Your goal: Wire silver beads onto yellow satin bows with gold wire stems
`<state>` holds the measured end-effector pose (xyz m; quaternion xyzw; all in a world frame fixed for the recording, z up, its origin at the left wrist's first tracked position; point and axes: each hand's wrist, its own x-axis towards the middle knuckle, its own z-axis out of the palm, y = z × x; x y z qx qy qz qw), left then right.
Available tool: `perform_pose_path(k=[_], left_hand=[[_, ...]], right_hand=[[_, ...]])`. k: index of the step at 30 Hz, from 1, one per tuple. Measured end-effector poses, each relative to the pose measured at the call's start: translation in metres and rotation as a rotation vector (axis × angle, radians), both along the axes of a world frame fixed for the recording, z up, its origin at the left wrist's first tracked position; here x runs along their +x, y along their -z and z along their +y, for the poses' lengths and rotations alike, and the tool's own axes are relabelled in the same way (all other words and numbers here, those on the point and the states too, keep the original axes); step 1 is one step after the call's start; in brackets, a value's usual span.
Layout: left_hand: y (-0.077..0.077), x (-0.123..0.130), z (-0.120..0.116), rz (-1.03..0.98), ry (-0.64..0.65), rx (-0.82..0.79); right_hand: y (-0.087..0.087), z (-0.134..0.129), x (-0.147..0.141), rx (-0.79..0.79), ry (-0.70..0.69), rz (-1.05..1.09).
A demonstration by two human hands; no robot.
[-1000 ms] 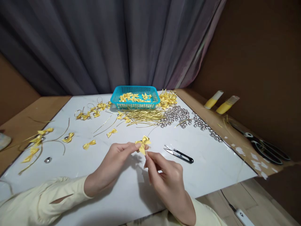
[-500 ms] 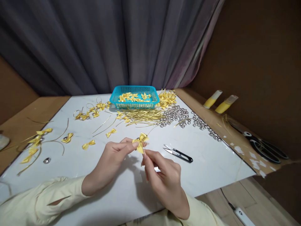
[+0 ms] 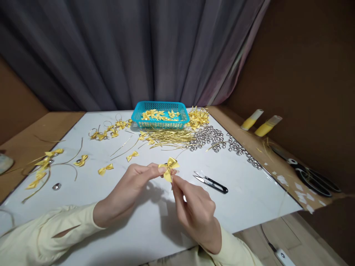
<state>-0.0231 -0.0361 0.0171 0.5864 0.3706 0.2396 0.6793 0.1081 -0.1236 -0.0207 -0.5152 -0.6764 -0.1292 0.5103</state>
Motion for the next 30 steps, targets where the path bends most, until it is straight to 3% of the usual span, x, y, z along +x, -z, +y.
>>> perform_pose_path(k=[9, 14, 20, 30], left_hand=[[-0.008, -0.002, 0.0, -0.008, 0.061, 0.091], [-0.01, -0.006, -0.003, -0.013, 0.005, 0.247], [-0.007, -0.01, -0.004, -0.088, 0.003, 0.328], [-0.014, -0.005, -0.003, -0.09, 0.1, 0.233]], right_hand=[[-0.001, 0.0, 0.002, -0.031, -0.051, 0.05], [-0.009, 0.001, 0.003, -0.181, -0.126, 0.267], [-0.015, -0.001, 0.009, -0.284, -0.219, 0.228], [-0.011, -0.004, 0.009, -0.224, -0.246, 0.17]])
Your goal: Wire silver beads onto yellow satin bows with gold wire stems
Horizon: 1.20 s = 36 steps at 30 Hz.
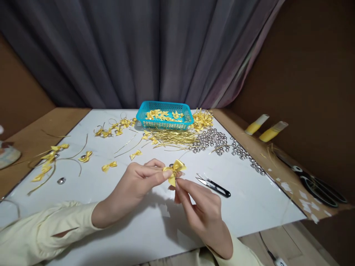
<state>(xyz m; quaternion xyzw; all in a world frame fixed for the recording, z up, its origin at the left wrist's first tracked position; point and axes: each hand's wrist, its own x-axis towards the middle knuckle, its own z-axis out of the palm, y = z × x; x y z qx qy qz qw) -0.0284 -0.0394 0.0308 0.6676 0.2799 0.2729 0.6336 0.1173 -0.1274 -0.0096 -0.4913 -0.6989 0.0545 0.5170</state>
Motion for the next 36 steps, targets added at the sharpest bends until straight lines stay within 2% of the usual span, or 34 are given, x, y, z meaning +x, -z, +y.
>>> perform_pose_path(k=[9, 13, 19, 22, 26, 29, 36], left_hand=[[0.002, 0.0, 0.001, -0.016, 0.042, -0.045], [0.004, 0.001, 0.001, 0.001, 0.034, 0.014], [0.003, 0.0, 0.001, -0.019, -0.007, 0.176], [0.004, 0.0, 0.002, -0.015, -0.051, 0.16], [0.005, 0.001, 0.003, 0.013, -0.073, 0.109], [0.004, 0.002, 0.003, 0.016, -0.067, 0.097], [0.003, 0.003, 0.003, 0.032, -0.024, 0.108]], right_hand=[[0.001, 0.002, 0.001, 0.061, -0.021, -0.047], [0.0, 0.001, -0.001, 0.065, -0.01, -0.039], [-0.004, 0.004, 0.0, -0.033, -0.013, 0.046], [-0.001, 0.006, 0.006, -0.061, -0.058, -0.017], [0.004, 0.008, 0.014, 0.013, -0.086, -0.127], [0.006, 0.009, 0.015, 0.062, -0.102, -0.129], [0.004, 0.009, 0.011, 0.066, -0.032, -0.099]])
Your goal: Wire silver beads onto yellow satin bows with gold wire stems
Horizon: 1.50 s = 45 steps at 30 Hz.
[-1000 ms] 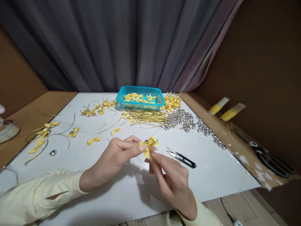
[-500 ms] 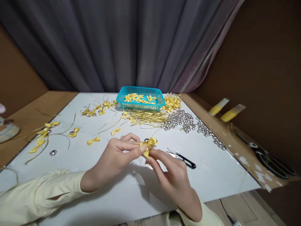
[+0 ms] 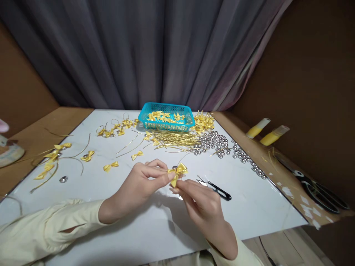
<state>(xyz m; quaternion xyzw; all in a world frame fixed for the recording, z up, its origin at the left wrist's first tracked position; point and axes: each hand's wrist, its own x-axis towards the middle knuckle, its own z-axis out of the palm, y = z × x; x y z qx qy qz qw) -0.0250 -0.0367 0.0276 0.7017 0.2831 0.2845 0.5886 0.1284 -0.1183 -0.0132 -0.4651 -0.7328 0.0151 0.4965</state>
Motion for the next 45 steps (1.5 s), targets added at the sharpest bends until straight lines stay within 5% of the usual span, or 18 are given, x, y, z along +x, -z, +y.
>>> perform_pose_path(k=[12, 18, 23, 28, 39, 45], left_hand=[[0.007, 0.001, 0.001, 0.088, 0.034, 0.171], [0.006, 0.001, 0.002, 0.147, 0.011, 0.368], [0.01, 0.002, 0.004, 0.222, 0.01, 0.351], [0.01, 0.002, 0.003, 0.248, 0.092, 0.328], [0.008, 0.001, 0.0, 0.274, 0.253, 0.179], [0.005, 0.001, -0.002, 0.257, 0.327, 0.094]], right_hand=[[-0.004, -0.004, -0.004, -0.084, 0.172, 0.084], [-0.008, -0.008, 0.001, 0.019, 0.179, -0.114], [-0.023, -0.016, 0.005, 0.019, 0.095, -0.098], [-0.036, -0.006, 0.015, -0.001, 0.226, -0.008], [-0.03, 0.02, 0.022, -0.531, -0.229, 0.029], [-0.031, 0.021, 0.021, -0.803, -0.423, 0.323]])
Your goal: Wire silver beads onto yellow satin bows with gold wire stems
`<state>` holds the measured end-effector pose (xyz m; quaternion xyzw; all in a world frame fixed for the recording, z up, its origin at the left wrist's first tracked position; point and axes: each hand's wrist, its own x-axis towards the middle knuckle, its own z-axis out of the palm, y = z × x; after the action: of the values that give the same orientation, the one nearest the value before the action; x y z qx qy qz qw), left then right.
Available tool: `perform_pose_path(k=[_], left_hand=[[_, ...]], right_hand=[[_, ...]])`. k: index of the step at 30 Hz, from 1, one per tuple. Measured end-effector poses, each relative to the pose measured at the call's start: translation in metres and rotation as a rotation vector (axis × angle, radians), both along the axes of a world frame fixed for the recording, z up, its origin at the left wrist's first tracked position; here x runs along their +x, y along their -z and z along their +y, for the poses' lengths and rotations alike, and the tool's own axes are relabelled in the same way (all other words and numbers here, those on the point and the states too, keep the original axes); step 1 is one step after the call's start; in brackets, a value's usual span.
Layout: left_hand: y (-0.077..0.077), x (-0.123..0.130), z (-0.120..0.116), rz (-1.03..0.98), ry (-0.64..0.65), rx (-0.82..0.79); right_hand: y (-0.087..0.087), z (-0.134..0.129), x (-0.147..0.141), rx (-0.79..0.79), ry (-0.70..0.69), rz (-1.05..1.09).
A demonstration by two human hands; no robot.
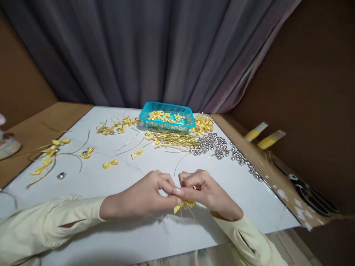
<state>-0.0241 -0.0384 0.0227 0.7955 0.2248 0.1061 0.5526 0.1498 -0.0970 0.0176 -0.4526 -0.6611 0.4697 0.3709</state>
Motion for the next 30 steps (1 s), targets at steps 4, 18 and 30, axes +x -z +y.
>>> perform_pose_path(k=[4, 18, 30], left_hand=[[0.0, 0.0, 0.003, 0.01, -0.002, -0.065], [0.0, -0.001, 0.003, 0.04, -0.043, -0.102], [0.005, 0.001, 0.009, 0.036, -0.084, -0.232]], right_hand=[[0.001, 0.0, -0.004, -0.039, 0.058, 0.125], [0.009, 0.004, 0.003, -0.124, -0.046, 0.212], [0.009, 0.003, 0.0, 0.005, 0.131, 0.154]])
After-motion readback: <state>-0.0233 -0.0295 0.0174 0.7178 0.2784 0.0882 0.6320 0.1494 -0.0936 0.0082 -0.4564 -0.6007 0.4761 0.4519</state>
